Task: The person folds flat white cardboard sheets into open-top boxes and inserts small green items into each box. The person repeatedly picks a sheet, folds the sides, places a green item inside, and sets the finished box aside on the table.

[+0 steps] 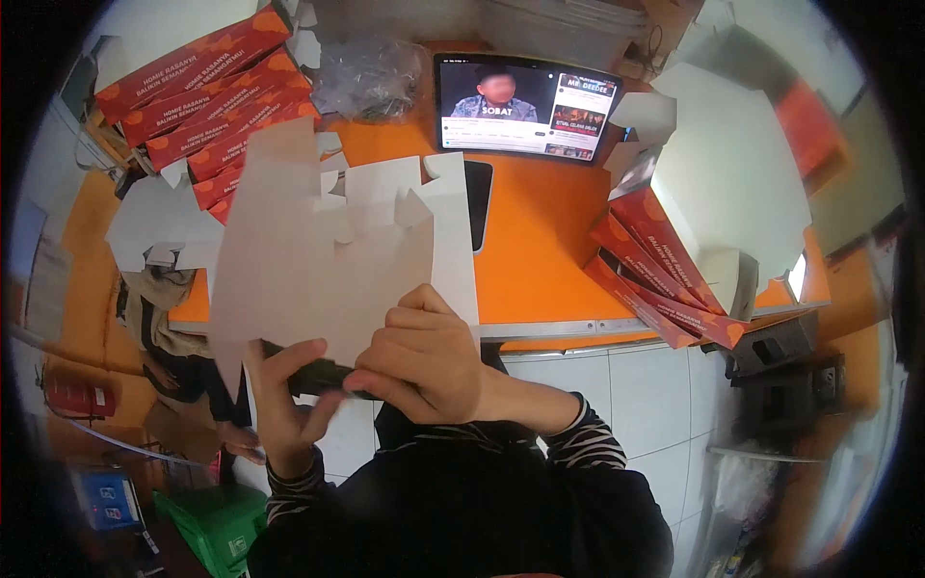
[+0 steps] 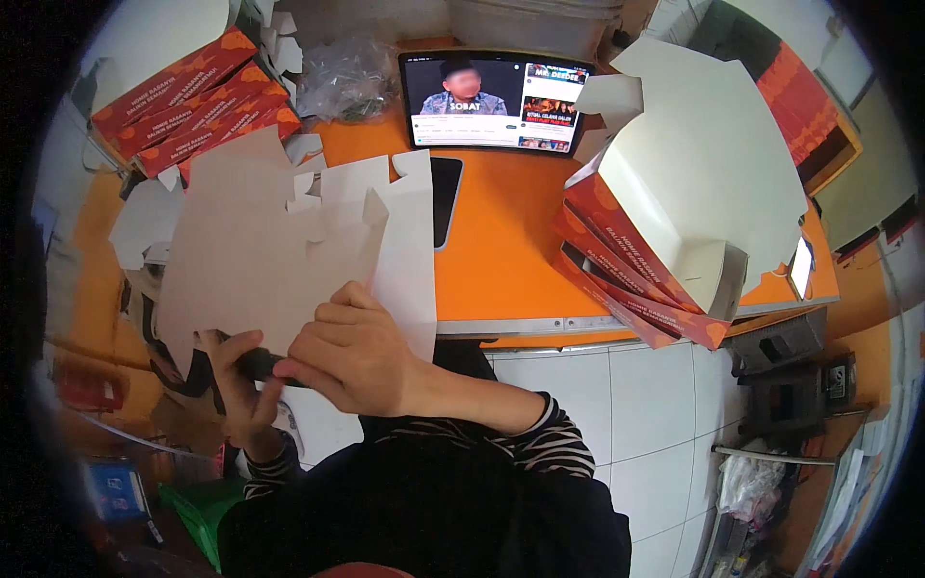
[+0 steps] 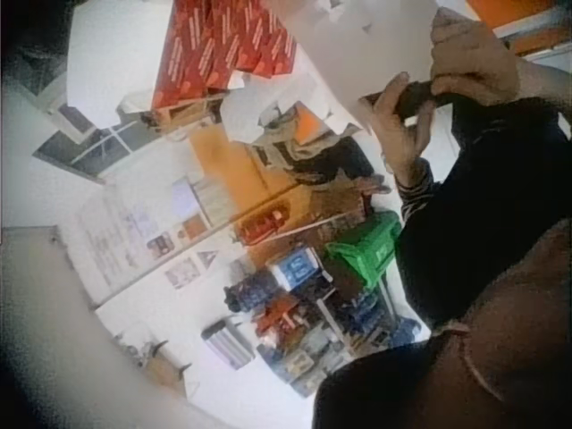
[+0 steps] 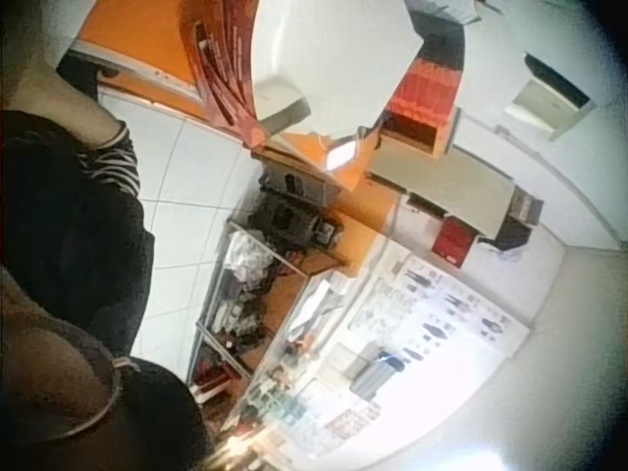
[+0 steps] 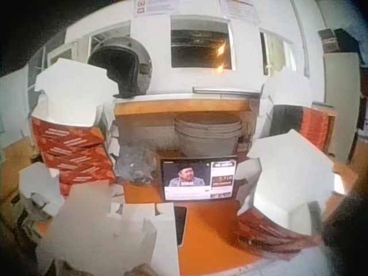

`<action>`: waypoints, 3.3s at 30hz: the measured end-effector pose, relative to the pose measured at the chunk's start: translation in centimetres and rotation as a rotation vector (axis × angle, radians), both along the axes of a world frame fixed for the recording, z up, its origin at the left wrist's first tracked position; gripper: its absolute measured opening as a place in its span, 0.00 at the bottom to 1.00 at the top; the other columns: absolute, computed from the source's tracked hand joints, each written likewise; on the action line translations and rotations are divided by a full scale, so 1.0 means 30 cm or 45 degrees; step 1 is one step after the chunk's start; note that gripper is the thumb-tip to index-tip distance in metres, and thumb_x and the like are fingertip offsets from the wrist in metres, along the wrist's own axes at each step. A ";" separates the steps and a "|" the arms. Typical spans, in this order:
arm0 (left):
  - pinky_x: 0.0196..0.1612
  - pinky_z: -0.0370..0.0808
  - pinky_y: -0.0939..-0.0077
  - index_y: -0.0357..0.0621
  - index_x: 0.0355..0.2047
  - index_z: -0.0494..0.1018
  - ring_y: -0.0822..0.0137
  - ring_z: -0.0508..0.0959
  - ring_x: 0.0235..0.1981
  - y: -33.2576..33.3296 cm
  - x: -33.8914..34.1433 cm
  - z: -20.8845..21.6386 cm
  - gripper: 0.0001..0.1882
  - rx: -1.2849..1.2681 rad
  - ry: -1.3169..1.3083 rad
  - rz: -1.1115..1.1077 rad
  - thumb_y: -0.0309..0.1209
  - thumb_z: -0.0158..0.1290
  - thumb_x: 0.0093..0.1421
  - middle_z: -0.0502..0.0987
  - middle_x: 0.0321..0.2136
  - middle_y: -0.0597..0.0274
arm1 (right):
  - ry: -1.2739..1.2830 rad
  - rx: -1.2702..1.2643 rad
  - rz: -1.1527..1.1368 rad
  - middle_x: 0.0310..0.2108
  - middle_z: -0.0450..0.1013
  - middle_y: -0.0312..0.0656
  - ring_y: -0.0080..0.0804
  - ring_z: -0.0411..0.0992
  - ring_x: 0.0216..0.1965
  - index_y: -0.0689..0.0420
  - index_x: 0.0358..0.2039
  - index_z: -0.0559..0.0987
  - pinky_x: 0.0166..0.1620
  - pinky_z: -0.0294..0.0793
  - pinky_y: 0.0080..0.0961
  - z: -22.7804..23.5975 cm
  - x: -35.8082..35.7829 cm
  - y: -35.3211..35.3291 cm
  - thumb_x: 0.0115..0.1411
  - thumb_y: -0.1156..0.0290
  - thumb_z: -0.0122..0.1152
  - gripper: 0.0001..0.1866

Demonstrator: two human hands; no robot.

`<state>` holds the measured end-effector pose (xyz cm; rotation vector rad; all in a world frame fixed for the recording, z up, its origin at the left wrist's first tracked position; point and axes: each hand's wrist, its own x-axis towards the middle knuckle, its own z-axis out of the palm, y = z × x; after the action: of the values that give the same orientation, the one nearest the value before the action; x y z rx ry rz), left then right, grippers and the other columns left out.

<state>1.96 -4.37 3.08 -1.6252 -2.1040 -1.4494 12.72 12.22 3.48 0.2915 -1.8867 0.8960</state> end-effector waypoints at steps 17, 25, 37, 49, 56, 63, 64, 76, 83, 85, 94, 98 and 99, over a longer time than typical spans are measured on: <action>0.52 0.62 0.60 0.45 0.57 0.56 0.52 0.64 0.52 -0.291 -0.218 -0.693 0.33 -0.056 -0.431 0.731 0.37 0.55 0.54 0.61 0.49 0.48 | -0.106 -0.141 -0.159 0.67 0.34 0.58 0.53 0.37 0.67 0.56 0.66 0.37 0.65 0.45 0.42 0.028 -0.061 0.161 0.26 0.57 0.81 0.74; 0.57 0.57 0.58 0.43 0.61 0.50 0.51 0.60 0.57 -0.284 -0.369 -0.698 0.32 -0.728 -0.763 0.582 0.38 0.48 0.59 0.58 0.56 0.45 | -1.062 -0.220 0.405 0.42 0.69 0.61 0.53 0.70 0.46 0.62 0.59 0.58 0.49 0.67 0.32 0.076 0.012 0.254 0.40 0.57 0.74 0.50; 0.64 0.41 0.51 0.42 0.58 0.51 0.51 0.54 0.64 0.085 -0.056 0.074 0.46 0.031 0.129 0.135 0.56 0.55 0.47 0.57 0.58 0.44 | -1.012 1.006 -0.371 0.58 0.60 0.55 0.45 0.51 0.64 0.69 0.56 0.60 0.67 0.36 0.43 -0.045 -0.020 0.026 0.51 0.68 0.52 0.33; 0.65 0.31 0.45 0.42 0.27 0.77 0.56 0.71 0.53 -0.053 -0.145 0.078 0.16 -0.251 -0.203 0.048 0.40 0.62 0.42 0.77 0.24 0.63 | -0.903 0.563 0.206 0.29 0.71 0.40 0.35 0.69 0.35 0.56 0.40 0.72 0.42 0.59 0.27 0.082 -0.033 0.124 0.57 0.61 0.58 0.14; 0.64 0.40 0.40 0.43 0.15 0.72 0.42 0.67 0.55 -0.052 -0.237 -0.015 0.12 0.438 -0.137 -0.131 0.34 0.61 0.47 0.76 0.29 0.61 | -0.622 0.190 0.103 0.30 0.74 0.39 0.35 0.70 0.31 0.53 0.41 0.74 0.41 0.60 0.27 0.066 -0.058 0.126 0.58 0.69 0.56 0.11; 0.56 0.61 0.54 0.42 0.32 0.68 0.50 0.68 0.52 0.047 -0.135 0.043 0.10 0.397 -0.070 -0.147 0.28 0.56 0.50 0.69 0.46 0.47 | -0.672 0.097 0.114 0.25 0.74 0.38 0.38 0.69 0.27 0.49 0.54 0.64 0.42 0.58 0.28 0.099 -0.063 0.060 0.55 0.74 0.58 0.26; 0.56 0.61 0.57 0.42 0.35 0.67 0.53 0.68 0.51 0.049 -0.129 0.049 0.12 0.355 -0.064 -0.062 0.28 0.56 0.52 0.67 0.50 0.47 | -0.648 0.110 0.104 0.25 0.74 0.37 0.38 0.69 0.27 0.49 0.55 0.62 0.42 0.58 0.27 0.106 -0.059 0.053 0.54 0.74 0.58 0.28; 0.30 0.63 0.75 0.34 0.28 0.72 0.66 0.68 0.25 0.019 -0.108 0.048 0.05 -0.003 -0.103 -0.014 0.24 0.51 0.55 0.71 0.21 0.58 | -0.205 0.672 -0.345 0.35 0.73 0.36 0.32 0.70 0.35 0.48 0.51 0.70 0.45 0.59 0.31 0.125 -0.055 -0.013 0.52 0.74 0.58 0.24; 0.27 0.57 0.83 0.35 0.21 0.68 0.78 0.61 0.23 -0.013 -0.162 0.032 0.11 0.216 -0.335 0.156 0.27 0.54 0.56 0.64 0.18 0.70 | -0.324 0.493 -0.767 0.26 0.70 0.37 0.28 0.69 0.31 0.50 0.48 0.74 0.37 0.63 0.32 0.113 0.020 -0.013 0.52 0.64 0.62 0.21; 0.28 0.57 0.83 0.36 0.21 0.66 0.78 0.60 0.23 -0.016 -0.167 0.025 0.11 0.210 -0.345 0.139 0.26 0.53 0.57 0.64 0.18 0.70 | -0.545 0.401 -0.807 0.22 0.69 0.38 0.28 0.68 0.26 0.52 0.44 0.75 0.32 0.65 0.32 0.132 0.012 0.016 0.53 0.62 0.63 0.19; 0.32 0.58 0.81 0.37 0.21 0.64 0.76 0.62 0.26 0.005 -0.120 -0.019 0.12 0.570 -0.553 0.183 0.29 0.51 0.58 0.64 0.21 0.69 | -0.099 -0.163 -0.494 0.25 0.71 0.42 0.29 0.69 0.18 0.59 0.38 0.75 0.20 0.66 0.21 0.071 -0.033 0.010 0.49 0.66 0.68 0.18; 0.31 0.58 0.78 0.36 0.20 0.61 0.73 0.61 0.26 -0.012 -0.081 -0.016 0.13 0.556 -0.430 0.043 0.28 0.49 0.58 0.63 0.20 0.65 | -0.053 0.002 -0.367 0.25 0.66 0.39 0.33 0.70 0.23 0.57 0.37 0.74 0.24 0.69 0.23 0.066 -0.059 -0.013 0.48 0.65 0.68 0.18; 0.30 0.57 0.78 0.36 0.19 0.60 0.73 0.60 0.25 -0.012 -0.068 -0.012 0.14 0.564 -0.411 0.056 0.29 0.50 0.58 0.62 0.19 0.65 | -0.028 0.054 -0.319 0.25 0.65 0.38 0.33 0.70 0.24 0.56 0.37 0.74 0.25 0.69 0.24 0.064 -0.059 -0.015 0.48 0.64 0.68 0.18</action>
<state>-0.09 -4.72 2.72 -1.2391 -1.7552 -2.0912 10.94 11.78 5.40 0.0678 -1.9141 0.6925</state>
